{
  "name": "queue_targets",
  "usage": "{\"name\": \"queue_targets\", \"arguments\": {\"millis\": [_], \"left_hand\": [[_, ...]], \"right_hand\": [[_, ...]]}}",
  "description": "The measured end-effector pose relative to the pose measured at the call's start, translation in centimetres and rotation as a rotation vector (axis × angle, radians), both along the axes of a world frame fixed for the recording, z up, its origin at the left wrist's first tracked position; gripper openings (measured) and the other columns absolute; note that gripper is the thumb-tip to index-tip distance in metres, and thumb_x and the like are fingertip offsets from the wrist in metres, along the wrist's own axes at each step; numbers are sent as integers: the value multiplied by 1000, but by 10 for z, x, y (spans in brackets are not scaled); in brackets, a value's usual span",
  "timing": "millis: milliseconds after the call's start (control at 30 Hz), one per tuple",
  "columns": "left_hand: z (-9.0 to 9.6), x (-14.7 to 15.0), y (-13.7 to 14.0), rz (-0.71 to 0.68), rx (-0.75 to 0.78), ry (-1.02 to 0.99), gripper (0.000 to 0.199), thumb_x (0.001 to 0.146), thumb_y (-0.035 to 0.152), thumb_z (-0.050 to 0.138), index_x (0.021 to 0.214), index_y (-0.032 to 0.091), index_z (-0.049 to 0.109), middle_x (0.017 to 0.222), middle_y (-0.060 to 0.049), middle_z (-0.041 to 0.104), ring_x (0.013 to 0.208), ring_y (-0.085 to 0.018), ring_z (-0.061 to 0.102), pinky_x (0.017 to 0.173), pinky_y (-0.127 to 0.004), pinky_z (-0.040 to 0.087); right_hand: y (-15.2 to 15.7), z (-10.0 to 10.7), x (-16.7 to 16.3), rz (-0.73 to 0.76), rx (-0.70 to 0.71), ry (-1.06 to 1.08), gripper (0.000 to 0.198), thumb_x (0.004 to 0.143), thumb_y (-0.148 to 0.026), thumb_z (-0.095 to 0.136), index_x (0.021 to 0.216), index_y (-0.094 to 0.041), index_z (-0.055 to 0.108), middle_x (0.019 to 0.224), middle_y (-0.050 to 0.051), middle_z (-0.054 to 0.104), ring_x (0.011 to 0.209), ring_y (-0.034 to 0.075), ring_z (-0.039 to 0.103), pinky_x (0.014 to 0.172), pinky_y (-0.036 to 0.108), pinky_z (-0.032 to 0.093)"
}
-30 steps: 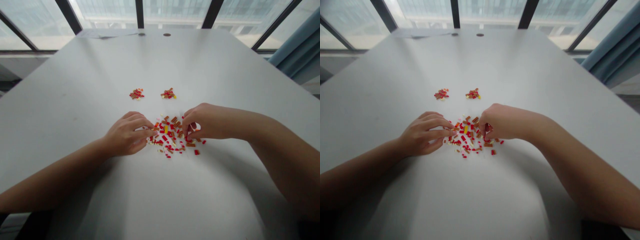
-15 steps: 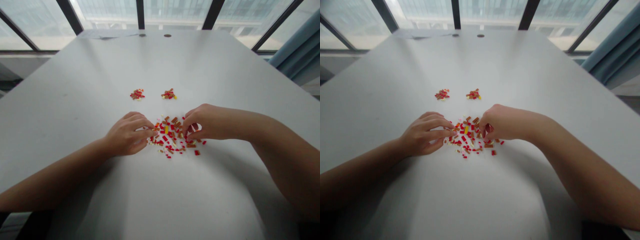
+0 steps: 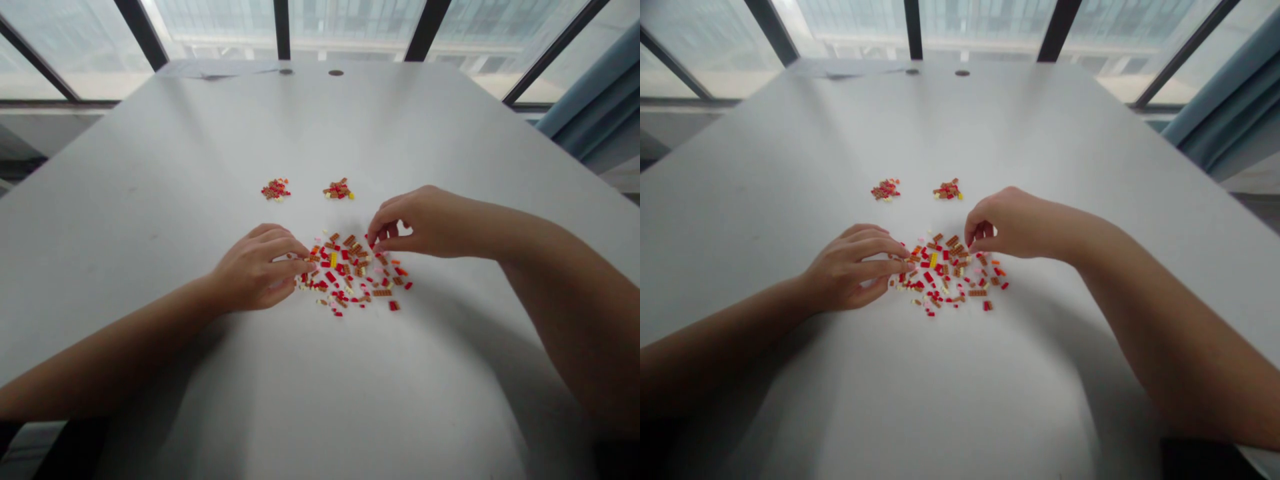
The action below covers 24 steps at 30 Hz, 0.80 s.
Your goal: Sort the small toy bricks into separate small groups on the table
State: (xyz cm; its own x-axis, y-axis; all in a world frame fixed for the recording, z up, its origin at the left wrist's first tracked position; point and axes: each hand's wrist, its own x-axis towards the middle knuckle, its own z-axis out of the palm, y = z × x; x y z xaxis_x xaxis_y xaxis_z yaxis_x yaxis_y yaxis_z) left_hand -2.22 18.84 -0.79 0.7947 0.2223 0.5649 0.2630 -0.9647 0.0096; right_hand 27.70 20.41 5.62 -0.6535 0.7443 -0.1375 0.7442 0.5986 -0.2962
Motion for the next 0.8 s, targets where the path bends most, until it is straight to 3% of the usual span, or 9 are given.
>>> {"name": "queue_targets", "arguments": {"millis": [200,400,533,667,800], "left_hand": [[4,-3,-1,-2,5,1,26,89,10,58,109,22,67,103,-4,76,93,-18,70,93,-37,53],[4,-4,-1,-5,1,2,23,90,12,56,108,23,67,103,-5,76,91,-17,70,93,-37,53],[4,-4,-1,-1,-6,-1,24,90,12,56,108,23,67,104,-5,76,92,-17,70,93,-37,54],[3,-4,0,-11,8,-8,20,90,11,58,105,22,67,103,-5,76,92,-17,70,93,-37,53],[2,-3,0,-7,31,-26,16,93,11,60,103,22,67,99,-3,76,90,-15,70,94,-34,53]], "right_hand": [[31,-18,13,-166,173,-44,16,80,-27,63,85,-25,78,80,1,77,68,17,68,66,30,47],[55,-32,5,-314,159,-2,20,79,-32,65,90,-23,79,76,0,76,67,17,68,67,28,48],[66,-40,-4,-380,226,115,17,80,-31,67,89,-21,77,79,1,77,71,17,69,68,29,49],[66,-41,-9,-449,241,212,17,84,-31,67,95,-20,74,76,1,76,68,16,68,70,30,50],[45,-29,-11,-432,256,236,17,91,-35,60,95,-23,72,78,4,76,69,18,67,72,34,51]]}}
